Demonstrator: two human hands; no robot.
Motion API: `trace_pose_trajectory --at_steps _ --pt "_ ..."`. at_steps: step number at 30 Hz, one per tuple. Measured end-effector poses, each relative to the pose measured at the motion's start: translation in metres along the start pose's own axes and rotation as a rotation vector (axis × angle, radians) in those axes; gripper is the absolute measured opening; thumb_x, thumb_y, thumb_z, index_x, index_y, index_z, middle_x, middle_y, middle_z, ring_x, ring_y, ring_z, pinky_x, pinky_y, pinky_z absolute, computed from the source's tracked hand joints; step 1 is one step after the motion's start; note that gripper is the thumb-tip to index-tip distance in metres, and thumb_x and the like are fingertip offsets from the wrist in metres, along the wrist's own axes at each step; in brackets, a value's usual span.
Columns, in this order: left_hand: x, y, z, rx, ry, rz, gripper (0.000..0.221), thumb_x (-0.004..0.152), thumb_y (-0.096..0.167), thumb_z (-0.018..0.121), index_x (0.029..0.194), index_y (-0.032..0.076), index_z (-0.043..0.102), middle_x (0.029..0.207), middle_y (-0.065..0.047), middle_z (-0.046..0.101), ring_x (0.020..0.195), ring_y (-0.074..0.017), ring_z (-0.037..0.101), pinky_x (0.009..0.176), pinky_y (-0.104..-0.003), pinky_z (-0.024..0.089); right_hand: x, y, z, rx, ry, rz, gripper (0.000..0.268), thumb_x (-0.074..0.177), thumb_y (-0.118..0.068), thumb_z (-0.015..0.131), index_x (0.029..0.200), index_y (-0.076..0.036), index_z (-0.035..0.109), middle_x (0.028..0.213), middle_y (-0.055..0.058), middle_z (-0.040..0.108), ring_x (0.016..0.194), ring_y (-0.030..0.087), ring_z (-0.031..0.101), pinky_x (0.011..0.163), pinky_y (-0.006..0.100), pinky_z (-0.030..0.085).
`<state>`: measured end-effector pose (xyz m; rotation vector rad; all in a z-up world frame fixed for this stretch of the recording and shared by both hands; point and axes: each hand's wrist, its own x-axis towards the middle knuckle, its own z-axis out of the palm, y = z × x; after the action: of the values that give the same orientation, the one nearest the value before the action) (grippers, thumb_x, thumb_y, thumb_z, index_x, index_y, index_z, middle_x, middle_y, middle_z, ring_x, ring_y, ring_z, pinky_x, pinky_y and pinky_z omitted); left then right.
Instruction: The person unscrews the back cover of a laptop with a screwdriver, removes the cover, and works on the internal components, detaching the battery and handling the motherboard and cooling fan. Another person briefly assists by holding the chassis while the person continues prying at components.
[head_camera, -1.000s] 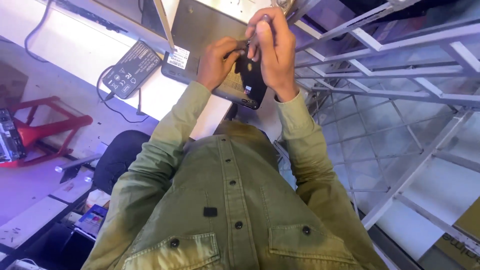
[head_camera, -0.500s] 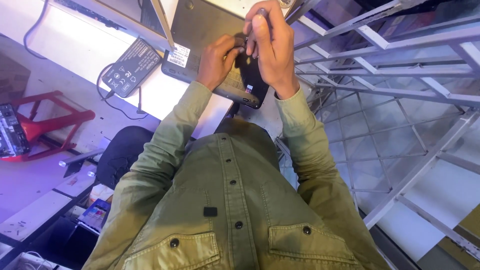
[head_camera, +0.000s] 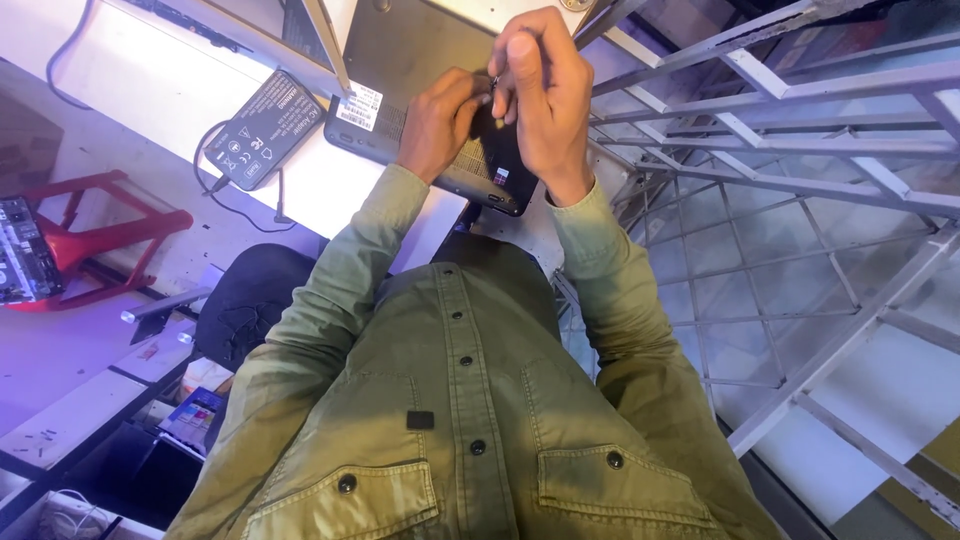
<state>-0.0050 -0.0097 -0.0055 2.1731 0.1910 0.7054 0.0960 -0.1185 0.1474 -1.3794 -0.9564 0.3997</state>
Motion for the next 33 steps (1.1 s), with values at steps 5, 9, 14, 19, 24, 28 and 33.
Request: trace_pose_trajectory --at_steps 5,9,14,19,24,28,33 --pt "-0.003 0.001 0.003 0.005 0.018 -0.018 0.012 0.098 -0.007 0.056 0.101 -0.002 0.067 0.098 -0.012 0.067 0.081 -0.0289 0.066 0.068 -0.038 0.055 0.0 -0.003 -0.002 -0.101 -0.049 -0.043 0.039 0.112 -0.036 0.034 0.099 -0.004 0.052 0.082 0.006 0.058 0.054 0.013 0.057 0.049 0.024 0.042" --pt "-0.004 0.0 0.006 -0.003 0.041 -0.017 0.006 0.098 -0.004 0.065 0.101 0.0 0.067 0.098 -0.012 0.069 0.081 -0.0276 0.067 0.07 -0.037 0.056 -0.002 0.019 0.001 -0.144 -0.04 -0.118 0.053 0.114 -0.044 0.024 0.087 -0.007 0.049 0.073 0.005 0.046 0.054 0.013 0.037 0.053 0.029 0.032" --pt "-0.004 0.0 0.007 -0.075 0.008 -0.024 0.012 0.104 0.003 0.062 0.113 0.002 0.07 0.109 -0.013 0.074 0.093 -0.0284 0.073 0.085 -0.039 0.06 0.011 0.046 -0.009 0.076 -0.156 0.033 0.037 0.101 -0.018 0.032 0.067 -0.008 0.04 0.062 0.005 0.038 0.059 0.017 0.038 0.059 0.032 0.032" --pt "-0.015 -0.025 0.021 -0.152 0.013 -0.095 0.014 0.094 -0.012 0.061 0.092 -0.001 0.07 0.077 -0.012 0.069 0.065 -0.0201 0.059 0.062 -0.033 0.047 0.015 0.033 -0.023 0.07 -0.336 0.113 0.044 0.108 -0.025 0.032 0.069 -0.007 0.043 0.064 0.006 0.046 0.064 0.016 0.046 0.067 0.031 0.038" --pt "-0.012 -0.021 0.021 -0.098 0.057 -0.051 0.026 0.094 -0.009 0.065 0.115 -0.001 0.076 0.095 -0.013 0.081 0.066 -0.019 0.069 0.062 -0.031 0.057 0.012 0.04 -0.029 0.062 -0.347 0.082 0.048 0.109 -0.03 0.032 0.067 -0.009 0.039 0.065 0.002 0.038 0.064 0.014 0.036 0.062 0.03 0.031" --pt "-0.023 -0.05 0.034 0.02 0.146 -0.017 0.025 0.092 -0.003 0.068 0.112 0.007 0.078 0.084 -0.014 0.078 0.056 -0.0234 0.061 0.058 -0.037 0.05 0.006 0.018 -0.016 -0.034 -0.305 -0.019 0.046 0.113 -0.049 0.03 0.112 -0.008 0.051 0.089 0.005 0.061 0.06 0.011 0.049 0.05 0.023 0.04" --pt "-0.018 -0.037 0.031 0.09 0.174 0.073 0.013 0.089 -0.007 0.062 0.086 0.001 0.072 0.073 -0.01 0.072 0.056 -0.0233 0.059 0.052 -0.037 0.045 -0.01 0.008 0.01 -0.175 0.083 -0.081 0.053 0.113 -0.043 0.024 0.079 -0.009 0.045 0.067 0.003 0.041 0.06 0.016 0.042 0.064 0.033 0.036"
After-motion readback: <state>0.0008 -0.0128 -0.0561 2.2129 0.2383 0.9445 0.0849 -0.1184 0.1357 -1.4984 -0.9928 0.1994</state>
